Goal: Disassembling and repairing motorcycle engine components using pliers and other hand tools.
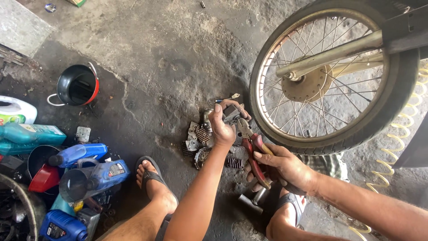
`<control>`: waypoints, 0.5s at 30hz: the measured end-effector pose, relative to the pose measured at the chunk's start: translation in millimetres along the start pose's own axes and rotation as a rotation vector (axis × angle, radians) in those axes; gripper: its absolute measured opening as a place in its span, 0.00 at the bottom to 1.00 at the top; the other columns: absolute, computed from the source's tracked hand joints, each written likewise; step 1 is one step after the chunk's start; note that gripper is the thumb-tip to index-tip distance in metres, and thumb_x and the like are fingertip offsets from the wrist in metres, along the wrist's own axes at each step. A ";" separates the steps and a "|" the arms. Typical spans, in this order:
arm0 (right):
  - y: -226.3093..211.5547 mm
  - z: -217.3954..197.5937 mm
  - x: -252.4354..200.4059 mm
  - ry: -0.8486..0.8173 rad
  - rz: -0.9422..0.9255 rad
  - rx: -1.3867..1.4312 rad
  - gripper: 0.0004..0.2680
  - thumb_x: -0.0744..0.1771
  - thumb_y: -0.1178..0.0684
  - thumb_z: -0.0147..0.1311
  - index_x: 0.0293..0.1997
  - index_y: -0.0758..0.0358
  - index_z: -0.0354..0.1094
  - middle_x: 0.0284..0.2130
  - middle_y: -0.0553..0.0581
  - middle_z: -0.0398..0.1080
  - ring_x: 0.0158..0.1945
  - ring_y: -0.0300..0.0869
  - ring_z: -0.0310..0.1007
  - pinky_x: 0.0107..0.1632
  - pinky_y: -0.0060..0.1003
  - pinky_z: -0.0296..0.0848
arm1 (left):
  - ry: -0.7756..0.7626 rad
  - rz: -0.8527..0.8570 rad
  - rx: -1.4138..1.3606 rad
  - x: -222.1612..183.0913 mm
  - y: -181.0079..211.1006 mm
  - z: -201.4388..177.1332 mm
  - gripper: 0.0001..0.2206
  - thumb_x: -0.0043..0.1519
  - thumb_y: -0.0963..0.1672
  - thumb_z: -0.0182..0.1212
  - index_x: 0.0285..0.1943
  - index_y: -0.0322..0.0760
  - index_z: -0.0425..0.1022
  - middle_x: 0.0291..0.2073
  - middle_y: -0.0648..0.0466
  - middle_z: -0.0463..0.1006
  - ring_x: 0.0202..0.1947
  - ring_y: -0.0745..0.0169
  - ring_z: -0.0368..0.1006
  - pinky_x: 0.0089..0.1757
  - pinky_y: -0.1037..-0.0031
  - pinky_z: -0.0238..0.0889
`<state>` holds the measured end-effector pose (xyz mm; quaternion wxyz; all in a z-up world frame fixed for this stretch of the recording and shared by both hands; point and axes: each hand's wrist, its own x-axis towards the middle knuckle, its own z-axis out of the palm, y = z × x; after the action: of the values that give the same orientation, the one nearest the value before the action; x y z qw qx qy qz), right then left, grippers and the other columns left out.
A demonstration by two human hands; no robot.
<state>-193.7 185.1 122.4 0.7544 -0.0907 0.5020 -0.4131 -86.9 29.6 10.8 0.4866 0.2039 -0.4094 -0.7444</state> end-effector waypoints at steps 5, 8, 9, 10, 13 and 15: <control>5.8 -11.5 6.9 0.010 0.003 0.007 0.13 0.68 0.51 0.48 0.57 0.66 0.62 0.34 0.62 0.75 0.31 0.46 0.77 0.29 0.38 0.76 | -0.080 0.045 -0.057 0.7 1.5 -2.0 0.27 0.71 0.55 0.39 0.38 0.27 0.71 0.29 0.46 0.74 0.29 0.51 0.76 0.38 0.61 0.74; 4.5 -9.6 6.4 0.029 -0.007 0.000 0.11 0.68 0.51 0.49 0.53 0.64 0.62 0.30 0.59 0.72 0.26 0.42 0.72 0.23 0.34 0.68 | -0.095 0.077 -0.030 1.1 -1.0 -4.1 0.27 0.71 0.54 0.38 0.37 0.27 0.72 0.29 0.46 0.75 0.29 0.51 0.76 0.37 0.60 0.75; 4.2 -9.8 6.3 0.030 -0.007 0.000 0.11 0.68 0.51 0.49 0.53 0.64 0.62 0.30 0.59 0.72 0.26 0.42 0.72 0.23 0.34 0.68 | -0.095 0.076 -0.031 1.2 0.9 -2.9 0.27 0.71 0.54 0.38 0.37 0.27 0.72 0.29 0.46 0.75 0.29 0.51 0.76 0.37 0.60 0.75; 3.7 -9.7 6.3 0.047 -0.011 -0.025 0.10 0.68 0.51 0.50 0.51 0.64 0.61 0.28 0.58 0.71 0.24 0.41 0.70 0.22 0.34 0.67 | -0.101 0.079 0.036 1.6 3.2 -1.9 0.27 0.70 0.54 0.37 0.37 0.27 0.73 0.27 0.47 0.76 0.27 0.52 0.76 0.37 0.62 0.74; 6.3 -11.3 8.2 0.098 -0.024 -0.115 0.08 0.67 0.53 0.51 0.48 0.65 0.62 0.25 0.56 0.68 0.21 0.40 0.67 0.19 0.34 0.64 | -0.109 0.183 0.268 1.1 6.8 0.5 0.28 0.71 0.55 0.35 0.36 0.29 0.74 0.25 0.49 0.77 0.25 0.56 0.77 0.38 0.66 0.74; 6.0 -12.8 10.0 0.129 -0.031 -0.189 0.08 0.67 0.54 0.52 0.46 0.66 0.63 0.23 0.56 0.67 0.19 0.40 0.66 0.18 0.35 0.64 | -0.103 0.291 0.433 0.9 4.9 0.7 0.29 0.72 0.55 0.32 0.35 0.30 0.75 0.25 0.51 0.78 0.25 0.58 0.77 0.40 0.68 0.73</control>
<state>-199.6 185.4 106.1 0.7022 -0.1425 0.5845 -0.3807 -85.1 28.1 15.2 0.5121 0.2041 -0.6084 -0.5709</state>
